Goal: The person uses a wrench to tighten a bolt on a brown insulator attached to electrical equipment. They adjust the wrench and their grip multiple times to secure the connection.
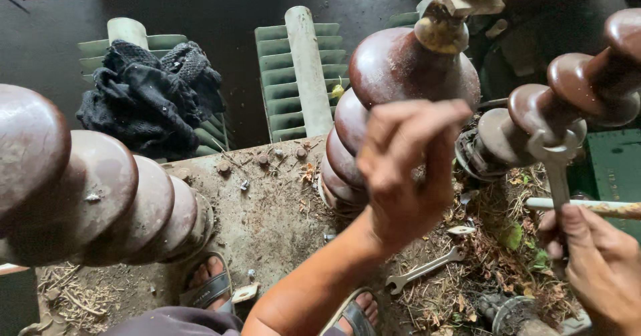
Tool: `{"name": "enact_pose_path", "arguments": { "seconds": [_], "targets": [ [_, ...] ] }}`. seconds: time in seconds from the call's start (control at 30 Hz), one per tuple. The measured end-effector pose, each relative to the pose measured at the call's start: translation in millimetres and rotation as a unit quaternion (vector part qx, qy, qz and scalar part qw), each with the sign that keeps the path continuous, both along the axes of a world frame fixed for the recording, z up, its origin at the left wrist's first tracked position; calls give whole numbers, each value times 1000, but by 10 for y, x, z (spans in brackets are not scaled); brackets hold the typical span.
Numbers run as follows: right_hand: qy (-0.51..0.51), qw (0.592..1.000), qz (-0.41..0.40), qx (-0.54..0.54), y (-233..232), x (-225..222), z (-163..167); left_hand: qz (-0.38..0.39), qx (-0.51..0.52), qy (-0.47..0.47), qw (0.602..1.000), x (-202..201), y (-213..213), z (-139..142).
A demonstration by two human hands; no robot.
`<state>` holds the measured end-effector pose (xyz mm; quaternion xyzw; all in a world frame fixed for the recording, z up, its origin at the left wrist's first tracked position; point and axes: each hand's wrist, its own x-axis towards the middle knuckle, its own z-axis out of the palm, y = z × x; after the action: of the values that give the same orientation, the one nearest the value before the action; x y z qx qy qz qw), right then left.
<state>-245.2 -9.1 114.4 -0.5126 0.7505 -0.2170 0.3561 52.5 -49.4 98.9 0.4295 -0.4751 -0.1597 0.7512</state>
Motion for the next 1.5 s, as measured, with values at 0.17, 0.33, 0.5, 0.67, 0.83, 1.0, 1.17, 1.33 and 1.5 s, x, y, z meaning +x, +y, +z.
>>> {"name": "enact_pose_path", "arguments": {
  "seconds": [0.17,0.33,0.5,0.67,0.83,1.0,1.17,1.33,1.5],
  "targets": [
    [51,987,142,-50,-596,363,390,92,22,-162,982,576,-551,278],
    [29,976,200,-78,-1218,696,627,-246,17,-58,967,878,-1077,179],
    [-59,975,178,-117,-1688,796,597,-393,-39,16,919,910,-1345,9],
    [-193,961,137,-146,-2081,714,411,-379,4,32,925,857,-1322,-20],
    [-269,942,120,-163,-2292,627,306,-379,25,61,923,852,-1273,42],
    [-321,925,109,-173,-2374,613,234,-368,41,87,925,827,-1247,39],
    [-358,911,97,-180,-2442,608,144,-343,45,73,935,812,-1253,22],
    [-401,895,83,-180,-2491,551,84,-321,52,75,943,818,-1242,55],
    [-446,872,81,-183,-2585,438,2,-247,71,40,966,792,-1134,58]
  ]
}}
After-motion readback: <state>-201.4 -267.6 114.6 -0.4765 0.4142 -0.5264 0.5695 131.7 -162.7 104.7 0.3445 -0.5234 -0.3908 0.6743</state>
